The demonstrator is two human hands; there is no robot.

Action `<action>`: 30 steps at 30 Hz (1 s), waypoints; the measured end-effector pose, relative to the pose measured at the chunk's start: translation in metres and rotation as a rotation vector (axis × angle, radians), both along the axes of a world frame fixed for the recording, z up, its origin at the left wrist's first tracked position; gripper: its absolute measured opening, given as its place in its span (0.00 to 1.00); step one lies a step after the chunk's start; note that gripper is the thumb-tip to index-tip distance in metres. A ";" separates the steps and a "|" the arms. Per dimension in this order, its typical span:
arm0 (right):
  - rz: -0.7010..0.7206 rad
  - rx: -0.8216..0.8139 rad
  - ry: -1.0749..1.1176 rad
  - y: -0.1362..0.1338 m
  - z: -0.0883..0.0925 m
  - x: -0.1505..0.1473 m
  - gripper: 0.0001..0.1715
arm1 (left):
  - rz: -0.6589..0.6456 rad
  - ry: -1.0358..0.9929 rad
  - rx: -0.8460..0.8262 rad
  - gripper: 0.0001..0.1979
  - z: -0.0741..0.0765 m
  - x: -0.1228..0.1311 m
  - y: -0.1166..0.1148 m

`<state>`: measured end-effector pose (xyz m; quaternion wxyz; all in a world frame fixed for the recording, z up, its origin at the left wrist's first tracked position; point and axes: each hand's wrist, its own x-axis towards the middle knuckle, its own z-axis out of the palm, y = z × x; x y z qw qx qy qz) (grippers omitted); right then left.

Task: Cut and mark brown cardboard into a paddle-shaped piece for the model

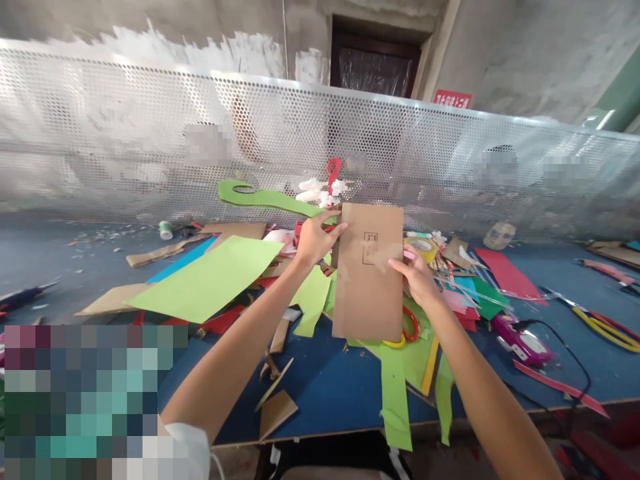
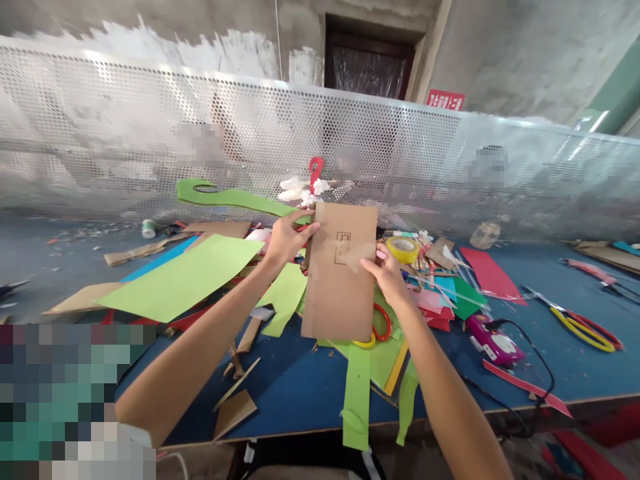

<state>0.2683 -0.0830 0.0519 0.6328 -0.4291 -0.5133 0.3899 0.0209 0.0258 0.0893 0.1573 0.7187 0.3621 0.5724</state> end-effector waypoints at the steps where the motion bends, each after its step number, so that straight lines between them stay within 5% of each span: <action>1: 0.001 -0.001 0.000 0.000 0.000 0.000 0.28 | 0.002 0.002 0.002 0.16 0.000 0.000 0.001; 9: 0.008 -0.022 0.021 0.001 -0.001 0.000 0.27 | 0.001 0.002 -0.007 0.16 -0.003 -0.001 0.002; 14: -0.315 0.210 -0.033 0.003 0.000 0.012 0.29 | 0.005 0.012 -0.008 0.16 -0.001 -0.001 0.001; 18: -0.490 0.418 -0.110 -0.010 0.008 0.009 0.21 | -0.005 0.012 0.000 0.16 -0.001 -0.002 0.001; 26: -0.102 0.402 -0.512 -0.025 0.001 -0.038 0.17 | 0.005 0.030 -0.015 0.16 0.001 -0.001 -0.003; 30: -0.068 0.468 -0.686 -0.024 0.001 -0.056 0.12 | 0.001 0.024 -0.007 0.16 0.001 -0.001 -0.002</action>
